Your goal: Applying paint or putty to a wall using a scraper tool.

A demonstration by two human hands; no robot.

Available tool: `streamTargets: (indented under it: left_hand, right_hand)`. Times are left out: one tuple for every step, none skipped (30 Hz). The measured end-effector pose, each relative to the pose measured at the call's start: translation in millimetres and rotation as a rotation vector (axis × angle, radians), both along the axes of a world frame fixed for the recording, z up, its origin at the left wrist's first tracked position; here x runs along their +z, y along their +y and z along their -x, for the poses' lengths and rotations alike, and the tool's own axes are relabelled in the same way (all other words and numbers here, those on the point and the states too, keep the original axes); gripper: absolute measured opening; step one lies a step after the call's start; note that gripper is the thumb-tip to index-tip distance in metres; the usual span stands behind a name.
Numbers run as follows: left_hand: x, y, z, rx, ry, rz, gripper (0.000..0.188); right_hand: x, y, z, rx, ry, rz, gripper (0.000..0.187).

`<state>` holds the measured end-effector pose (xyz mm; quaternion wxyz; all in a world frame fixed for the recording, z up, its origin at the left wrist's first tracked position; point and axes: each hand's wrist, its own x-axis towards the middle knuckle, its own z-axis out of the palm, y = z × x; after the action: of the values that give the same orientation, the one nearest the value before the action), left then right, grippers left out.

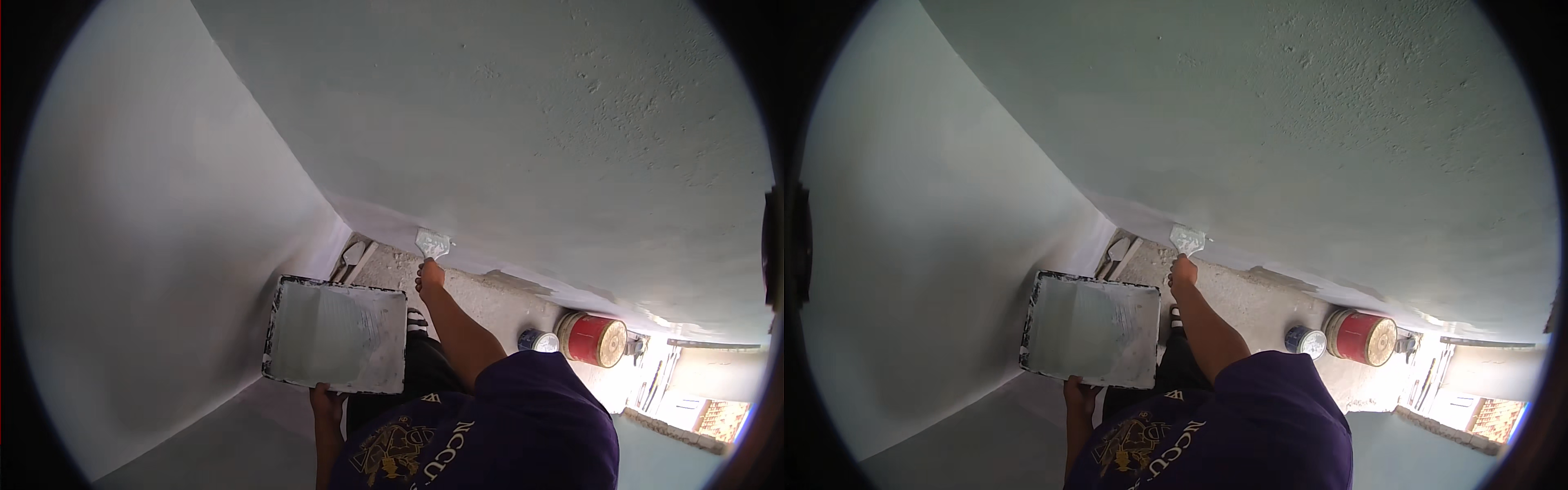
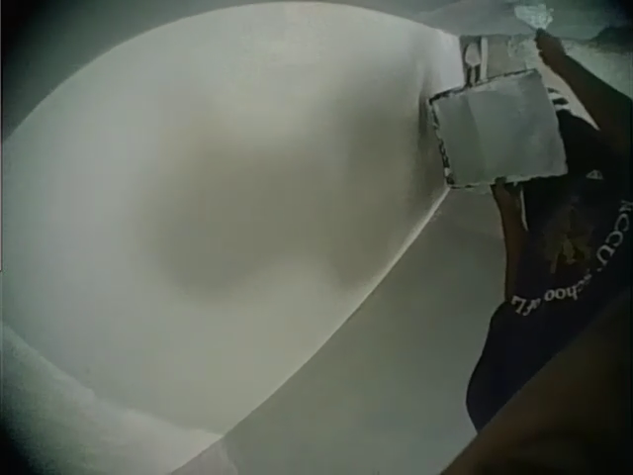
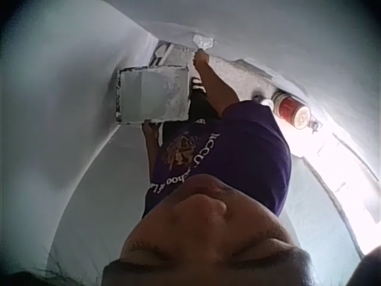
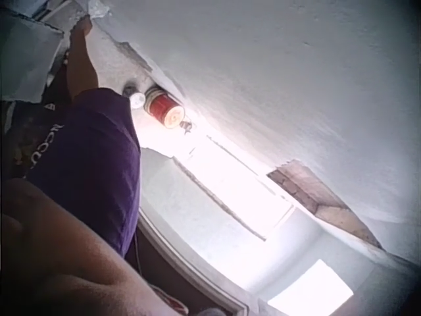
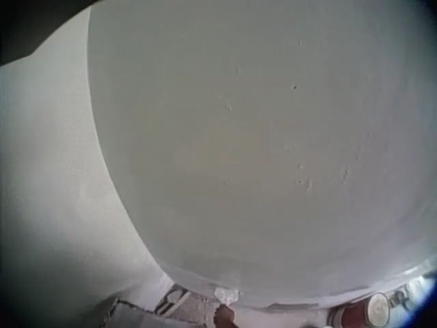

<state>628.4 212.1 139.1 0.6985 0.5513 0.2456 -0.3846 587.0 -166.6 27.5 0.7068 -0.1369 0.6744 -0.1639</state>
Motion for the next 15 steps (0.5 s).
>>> streamTargets:
  left_hand:
    - [-0.1,-0.4,-0.2,0.012,-0.007,0.008,0.059]
    - [-0.3,-1.4,-0.4,0.018,-0.01,0.009,0.059]
    - [-0.3,-2.1,-0.4,0.026,-0.011,-0.001,0.059]
    - [-0.1,-2.4,1.1,0.031,-0.009,-0.011,0.06]
    - [-1.5,-1.1,1.2,0.035,-0.008,-0.012,0.06]
    - [-3.8,1.1,0.0,0.041,0.017,-0.004,0.059]
    - [-5.1,1.2,0.1,0.042,0.042,0.009,0.059]
    - [-6.3,-0.2,-0.2,0.039,0.042,0.011,0.059]
    - [-7.3,-1.2,-0.3,0.041,0.055,0.016,0.059]
    - [-7.5,-2.1,-0.6,0.046,0.066,0.019,0.059]
    - [-6.5,-4.8,-1.1,0.049,0.067,0.02,0.059]
    - [-6.0,-8.1,-2.4,0.04,0.062,0.016,0.058]
    - [-4.7,-6.1,-1.5,0.041,0.055,0.006,0.058]
    - [-6.7,-3.5,-1.2,0.047,0.055,0.004,0.058]
    - [-9.1,-1.5,-1.5,0.054,0.06,0.012,0.058]
  right_hand:
    - [15.7,3.5,-2.7,0.006,-0.002,0.001,0.019]
    - [32.7,6.7,-5.6,-0.001,-0.038,0.091,0.019]
    - [43.5,10.0,-8.6,-0.007,-0.075,0.179,0.019]
    - [49.5,13.9,-7.7,-0.004,-0.073,0.179,0.019]
    - [53.6,19.6,-6.2,-0.018,-0.113,0.222,0.019]
    - [55.3,24.3,-4.8,-0.031,-0.153,0.264,0.019]
    - [52.1,24.6,-1.3,-0.031,-0.152,0.266,0.019]
    - [40.6,22.2,0.6,-0.026,-0.131,0.128,0.019]
    - [29.4,18.2,1.5,-0.019,-0.111,-0.009,0.018]
    - [15.2,13.3,2.4,-0.083,-0.058,-0.085,0.018]
    - [7.7,4.6,4.0,-0.12,-0.052,-0.139,0.017]
    - [0.6,-7.2,6.4,-0.154,-0.016,-0.094,0.017]
    - [3.6,-14.9,2.6,-0.177,0.017,-0.055,0.016]
    - [7.0,-19.5,0.0,-0.172,0.018,-0.057,0.016]
    - [10.5,-22.8,-2.1,-0.162,0.0,0.008,0.015]
